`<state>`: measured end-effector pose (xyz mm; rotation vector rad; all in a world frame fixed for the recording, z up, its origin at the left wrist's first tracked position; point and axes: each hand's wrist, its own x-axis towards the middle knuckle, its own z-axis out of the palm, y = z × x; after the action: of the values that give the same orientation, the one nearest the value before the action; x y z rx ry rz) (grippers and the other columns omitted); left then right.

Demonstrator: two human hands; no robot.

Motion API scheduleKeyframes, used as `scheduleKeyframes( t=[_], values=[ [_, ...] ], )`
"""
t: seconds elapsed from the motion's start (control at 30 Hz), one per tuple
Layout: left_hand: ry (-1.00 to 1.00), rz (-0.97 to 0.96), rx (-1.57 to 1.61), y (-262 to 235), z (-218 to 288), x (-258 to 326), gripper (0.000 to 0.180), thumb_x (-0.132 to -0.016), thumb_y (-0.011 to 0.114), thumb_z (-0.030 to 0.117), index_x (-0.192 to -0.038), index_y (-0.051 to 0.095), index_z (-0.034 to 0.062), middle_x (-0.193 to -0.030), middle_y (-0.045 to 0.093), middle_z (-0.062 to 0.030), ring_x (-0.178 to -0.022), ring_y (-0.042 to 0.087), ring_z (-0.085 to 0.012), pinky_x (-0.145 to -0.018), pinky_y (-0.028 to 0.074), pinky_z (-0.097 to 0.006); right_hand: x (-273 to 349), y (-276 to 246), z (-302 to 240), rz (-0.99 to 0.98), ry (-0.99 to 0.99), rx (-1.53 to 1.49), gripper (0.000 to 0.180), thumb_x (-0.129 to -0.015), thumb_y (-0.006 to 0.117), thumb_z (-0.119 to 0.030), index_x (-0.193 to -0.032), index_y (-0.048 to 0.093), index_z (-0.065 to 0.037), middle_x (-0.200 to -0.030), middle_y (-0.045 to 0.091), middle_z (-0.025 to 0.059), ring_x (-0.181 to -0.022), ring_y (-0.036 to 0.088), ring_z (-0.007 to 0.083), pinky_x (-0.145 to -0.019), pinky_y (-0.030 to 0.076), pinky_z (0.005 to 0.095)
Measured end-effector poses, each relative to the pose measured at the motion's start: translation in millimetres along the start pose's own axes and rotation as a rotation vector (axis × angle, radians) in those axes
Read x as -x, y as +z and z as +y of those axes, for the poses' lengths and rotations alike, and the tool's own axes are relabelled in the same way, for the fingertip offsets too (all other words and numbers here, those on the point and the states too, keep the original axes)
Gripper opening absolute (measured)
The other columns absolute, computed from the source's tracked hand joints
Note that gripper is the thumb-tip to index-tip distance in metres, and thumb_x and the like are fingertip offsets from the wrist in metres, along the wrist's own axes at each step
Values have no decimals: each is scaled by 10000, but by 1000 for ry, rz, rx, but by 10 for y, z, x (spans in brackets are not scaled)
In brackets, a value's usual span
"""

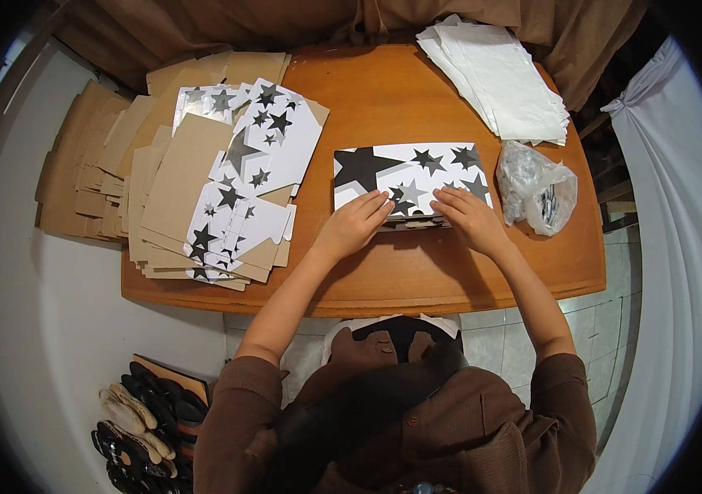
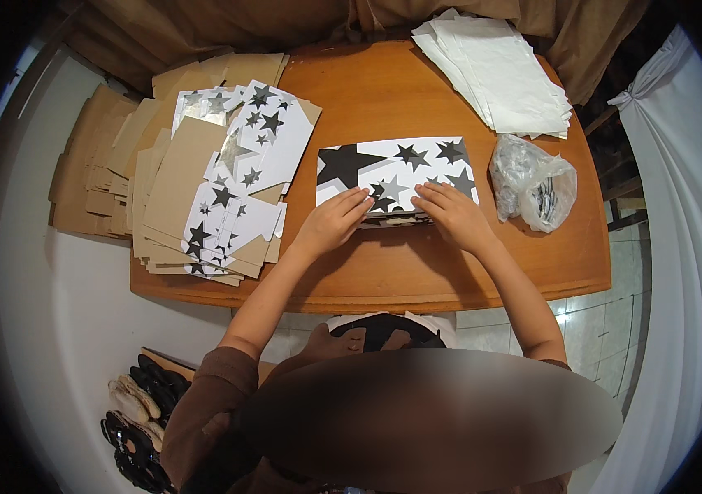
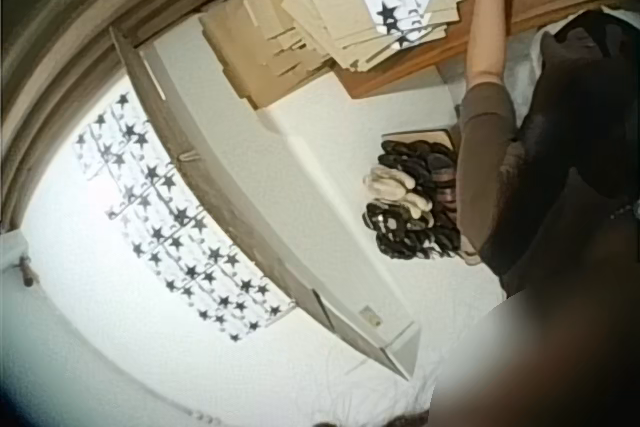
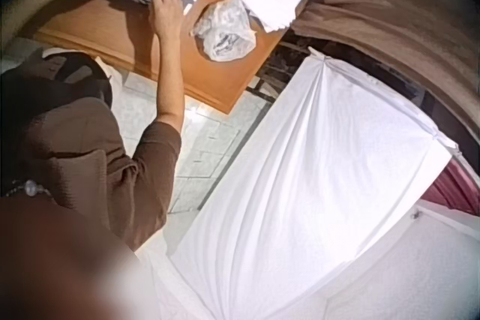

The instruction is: Assembling cardboard shoeboxes and placing them on a shelf.

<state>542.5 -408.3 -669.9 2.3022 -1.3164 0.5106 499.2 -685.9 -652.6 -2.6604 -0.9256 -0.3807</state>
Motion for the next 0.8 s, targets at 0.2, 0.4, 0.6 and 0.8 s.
scheduleKeyframes(
  t=[0.2,0.4,0.6,0.8],
  values=[
    [-11,-5,27,-14,9,29,269,-801,614,66,-1065,595,13,-1109,598,-133,-1045,580,-287,-875,491,-368,29,-6,12,-17,-6,5,373,-760,607,-60,-1131,573,-79,-1245,543,90,-1187,491,263,-1010,391,422],
    [-27,43,17,3,88,75,280,-774,646,68,-1042,594,3,-1105,599,-123,-1031,585,-280,-876,490,-367,61,56,-95,49,42,-29,323,-769,662,-126,-1069,557,-74,-1241,529,88,-1183,483,265,-1012,378,433],
    [-37,117,-25,114,103,131,280,-742,676,62,-1005,603,5,-1067,616,-111,-1022,588,-270,-869,494,-363,98,244,-66,156,27,79,289,-735,671,-108,-1002,564,-81,-1218,540,80,-1163,496,252,-996,385,432],
    [-62,162,9,227,116,167,234,-751,666,50,-972,614,-4,-1039,625,-108,-1000,596,-268,-838,502,-359,122,326,-66,213,48,45,230,-735,649,-64,-956,584,-65,-1165,577,83,-1129,525,259,-978,393,442]
  ],
)
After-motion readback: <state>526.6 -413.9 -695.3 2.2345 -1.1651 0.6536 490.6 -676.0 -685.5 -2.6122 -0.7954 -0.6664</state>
